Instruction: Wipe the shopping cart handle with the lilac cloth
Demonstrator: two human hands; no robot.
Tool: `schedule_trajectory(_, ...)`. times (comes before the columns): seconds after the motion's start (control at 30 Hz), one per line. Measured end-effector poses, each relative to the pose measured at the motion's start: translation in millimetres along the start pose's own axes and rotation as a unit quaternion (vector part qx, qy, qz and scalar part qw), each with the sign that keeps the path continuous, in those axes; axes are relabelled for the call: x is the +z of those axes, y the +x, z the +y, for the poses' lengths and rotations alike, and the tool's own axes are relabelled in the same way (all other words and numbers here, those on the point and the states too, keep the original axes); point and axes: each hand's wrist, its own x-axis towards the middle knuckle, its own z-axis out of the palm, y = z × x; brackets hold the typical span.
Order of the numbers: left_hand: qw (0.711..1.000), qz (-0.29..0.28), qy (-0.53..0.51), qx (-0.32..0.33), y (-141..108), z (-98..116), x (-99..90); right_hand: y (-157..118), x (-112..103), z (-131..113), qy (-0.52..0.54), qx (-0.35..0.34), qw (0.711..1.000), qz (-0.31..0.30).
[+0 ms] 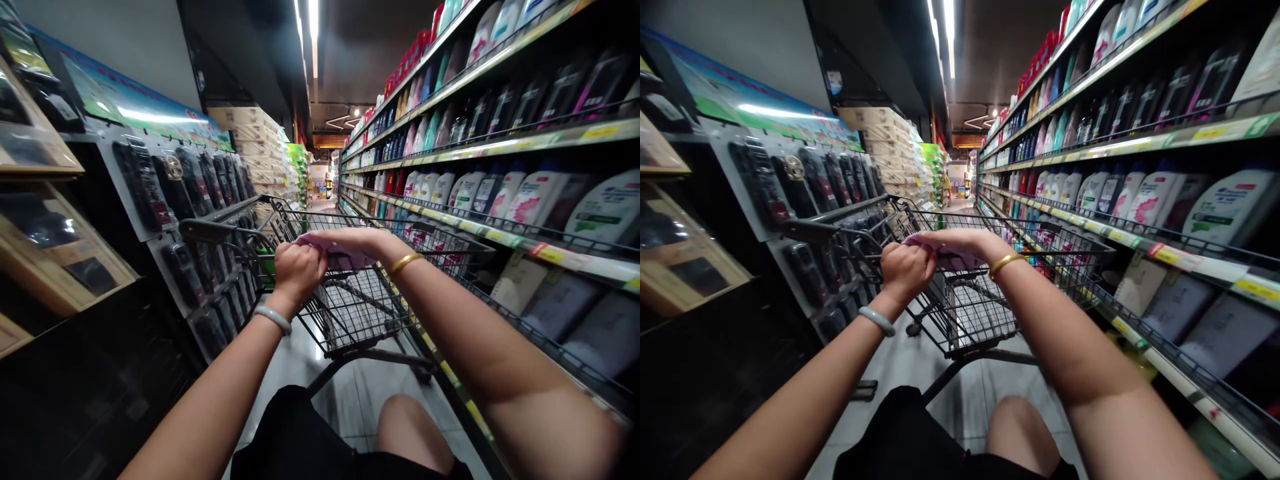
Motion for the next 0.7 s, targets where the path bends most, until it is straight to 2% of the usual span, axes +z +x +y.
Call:
schedule_trajectory(0.1, 1.0, 0.006, -0.017, 0.01, -2, 0, -0.9, -2, -16, 0, -0.014, 0.13, 0.982, -0.136)
schedule_trajectory(0.2, 1.0, 0.015, -0.015, 0.015, -4, 1, -2.3, -4, -26, 0, -0.083, 0.24, 0.945, -0.206)
schedule_trajectory(0.27, 1.0, 0.017, -0.011, 0.014, -5, 1, -3.0, -1, -24, -3, -0.123, 0.282, 0.921, -0.238)
schedule_trajectory(0.33, 1.0, 0.017, -0.014, 0.011, -5, 1, -3.6, 6, -16, -8, -0.14, 0.266, 0.924, -0.235)
schedule_trajectory(0.5, 0.999, 0.009, -0.038, 0.008, -5, 0, -5.8, 13, 5, -14, -0.135, 0.164, 0.961, -0.179)
schedule_trajectory(0.6, 0.999, 0.001, -0.045, 0.012, -5, 0, -7.0, 6, 2, -11, -0.161, 0.182, 0.955, -0.17)
schedule_trajectory(0.7, 0.999, 0.003, -0.045, 0.015, -6, 0, -7.0, 2, -3, -13, -0.204, 0.235, 0.933, -0.183)
